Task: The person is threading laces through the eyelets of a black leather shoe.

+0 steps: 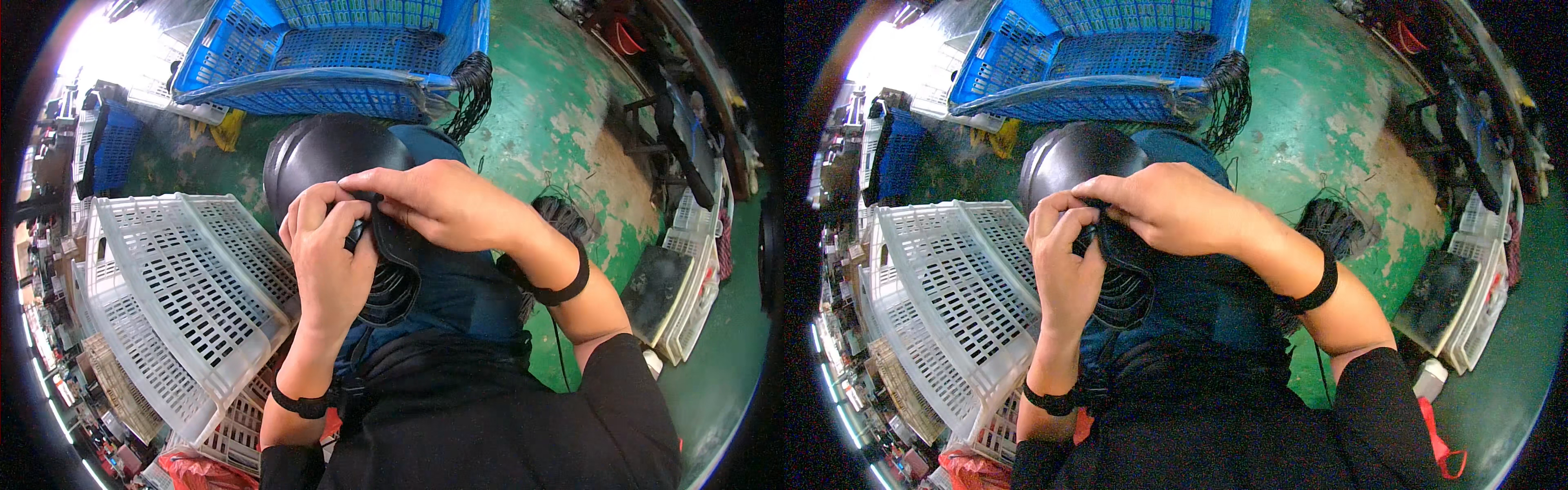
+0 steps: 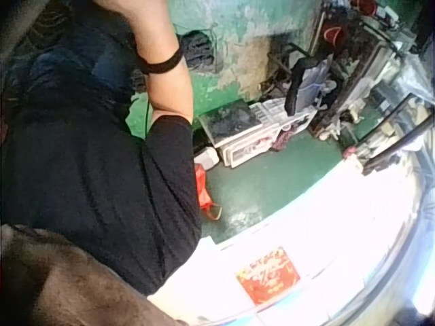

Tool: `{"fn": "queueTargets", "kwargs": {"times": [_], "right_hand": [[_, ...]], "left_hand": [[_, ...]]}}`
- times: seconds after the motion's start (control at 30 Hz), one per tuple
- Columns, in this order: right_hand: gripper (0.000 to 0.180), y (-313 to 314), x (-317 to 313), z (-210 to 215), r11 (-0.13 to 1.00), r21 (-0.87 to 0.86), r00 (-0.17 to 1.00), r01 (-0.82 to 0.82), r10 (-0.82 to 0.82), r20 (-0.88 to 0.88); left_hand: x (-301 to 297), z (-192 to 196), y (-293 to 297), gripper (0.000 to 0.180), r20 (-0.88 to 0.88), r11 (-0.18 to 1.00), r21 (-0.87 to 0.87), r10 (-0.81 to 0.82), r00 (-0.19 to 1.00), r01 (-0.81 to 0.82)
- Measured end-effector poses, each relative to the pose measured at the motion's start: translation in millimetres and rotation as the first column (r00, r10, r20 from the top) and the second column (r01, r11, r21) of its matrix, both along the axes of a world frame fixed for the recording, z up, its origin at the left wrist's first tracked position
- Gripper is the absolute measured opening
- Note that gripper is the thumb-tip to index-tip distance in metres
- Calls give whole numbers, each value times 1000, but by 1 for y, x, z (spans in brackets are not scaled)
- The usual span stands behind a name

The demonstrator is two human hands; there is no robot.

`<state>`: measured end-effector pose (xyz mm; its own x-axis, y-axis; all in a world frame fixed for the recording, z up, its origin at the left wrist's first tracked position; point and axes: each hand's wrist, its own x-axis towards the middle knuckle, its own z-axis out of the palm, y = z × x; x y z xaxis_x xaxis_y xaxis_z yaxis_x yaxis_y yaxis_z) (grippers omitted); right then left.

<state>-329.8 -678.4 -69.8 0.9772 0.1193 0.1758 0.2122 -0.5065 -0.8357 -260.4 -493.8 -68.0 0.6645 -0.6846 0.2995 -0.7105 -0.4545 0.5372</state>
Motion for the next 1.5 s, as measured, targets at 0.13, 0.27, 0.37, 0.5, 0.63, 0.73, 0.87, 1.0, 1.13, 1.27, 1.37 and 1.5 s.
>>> {"fn": "queueTargets", "kwargs": {"times": [0.13, 0.27, 0.37, 0.5, 0.63, 0.73, 0.87, 1.0, 1.13, 1.27, 1.37, 1.5], "right_hand": [[30, 20, 5, 18, 949, -190, 965, 253, -233, 121], [23, 38, 5, 20, 976, -135, 951, 170, -127, 281], [18, 39, 9, 15, 974, -197, 960, 114, -57, 272], [15, 39, 11, 9, 974, -205, 967, 90, -37, 252], [13, 51, 14, 11, 969, -216, 965, 119, -62, 253], [10, 58, 16, 12, 952, -272, 960, 137, -60, 275], [6, 66, 20, 16, 916, -358, 961, 179, -84, 264], [6, 75, 26, 22, 860, -473, 966, 190, -77, 248], [8, 80, 29, 25, 853, -477, 951, 211, -66, 303], [9, 76, 31, 21, 847, -517, 956, 128, 34, 291], [11, 72, 33, 23, 838, -537, 974, 91, 36, 222], [45, 64, 29, 14, 906, -339, 944, 253, -154, 293]], "left_hand": [[4, -1, 4, 20, -72, 994, -109, -28, 997, 20], [9, 1, 27, 12, -162, 965, -259, -7, 987, -35], [9, -1, 43, 12, -129, 959, -282, -5, 992, -32], [-1, 12, 48, 15, -284, 951, -212, 161, 945, -225], [10, -6, 81, 16, -810, 891, -226, 52, 584, -393], [8, -15, 82, 23, -879, 805, -361, -126, 460, -470], [8, -22, 85, 23, -892, 771, -390, -181, 413, -504], [6, -19, 82, 24, -890, 763, -382, -153, 430, -521], [9, -20, 85, 23, -905, 762, -361, -147, 400, -538], [2, -20, 79, 19, -886, 783, -400, -198, 418, -476], [8, -25, 80, 14, -884, 795, -406, -217, 413, -451], [21, -18, 79, 16, -600, 908, -234, 146, 787, -347]]}}
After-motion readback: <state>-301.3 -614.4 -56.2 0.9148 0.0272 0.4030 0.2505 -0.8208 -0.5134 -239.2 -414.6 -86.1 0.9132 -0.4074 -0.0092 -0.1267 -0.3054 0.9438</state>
